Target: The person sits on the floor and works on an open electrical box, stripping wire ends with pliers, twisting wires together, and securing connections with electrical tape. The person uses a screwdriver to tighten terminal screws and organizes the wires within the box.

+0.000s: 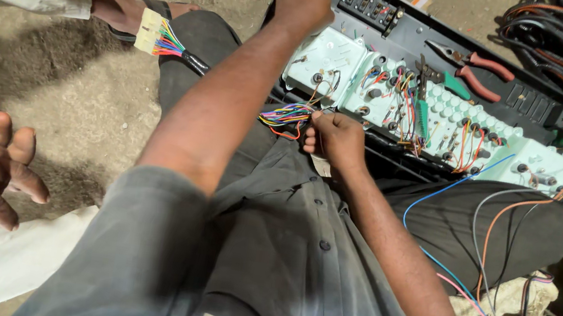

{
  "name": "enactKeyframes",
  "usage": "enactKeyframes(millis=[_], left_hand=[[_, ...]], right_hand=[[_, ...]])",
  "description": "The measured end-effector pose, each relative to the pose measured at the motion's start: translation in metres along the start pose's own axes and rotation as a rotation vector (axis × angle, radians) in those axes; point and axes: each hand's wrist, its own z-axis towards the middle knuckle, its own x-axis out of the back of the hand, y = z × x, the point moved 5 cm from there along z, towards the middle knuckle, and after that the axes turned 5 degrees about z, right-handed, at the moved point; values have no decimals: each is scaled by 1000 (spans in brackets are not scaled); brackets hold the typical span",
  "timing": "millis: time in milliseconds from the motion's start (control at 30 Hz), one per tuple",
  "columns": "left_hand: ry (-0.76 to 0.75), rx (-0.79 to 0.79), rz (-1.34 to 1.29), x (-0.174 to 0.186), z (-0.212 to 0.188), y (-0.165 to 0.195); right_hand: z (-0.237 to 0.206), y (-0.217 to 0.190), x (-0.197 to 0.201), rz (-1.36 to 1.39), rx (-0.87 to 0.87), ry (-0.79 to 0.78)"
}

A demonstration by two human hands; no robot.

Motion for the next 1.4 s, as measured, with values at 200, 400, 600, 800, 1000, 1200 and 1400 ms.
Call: enactKeyframes(millis=[200, 400, 600, 800, 1000, 1200, 1400], left_hand=[[58, 72, 167, -23, 10, 2], [274, 79, -107, 34, 19, 16], [67, -28, -667, 58, -63, 28], [-168, -71, -862, 33, -189, 2], [-180, -171, -948, 14, -227, 1], [-443, 141, -698, 18, -233, 2], [-389, 183, -649, 33, -225, 11]], right_hand=[[18, 23, 20, 214, -126, -68], [63, 34, 51, 258, -300, -325], [102, 41, 72, 406, -352, -463], [38, 8, 56, -404, 500, -963], [27, 29, 54, 72, -356, -155], [11, 14, 34, 338, -202, -282], [-8, -4, 27, 239, -43, -340]])
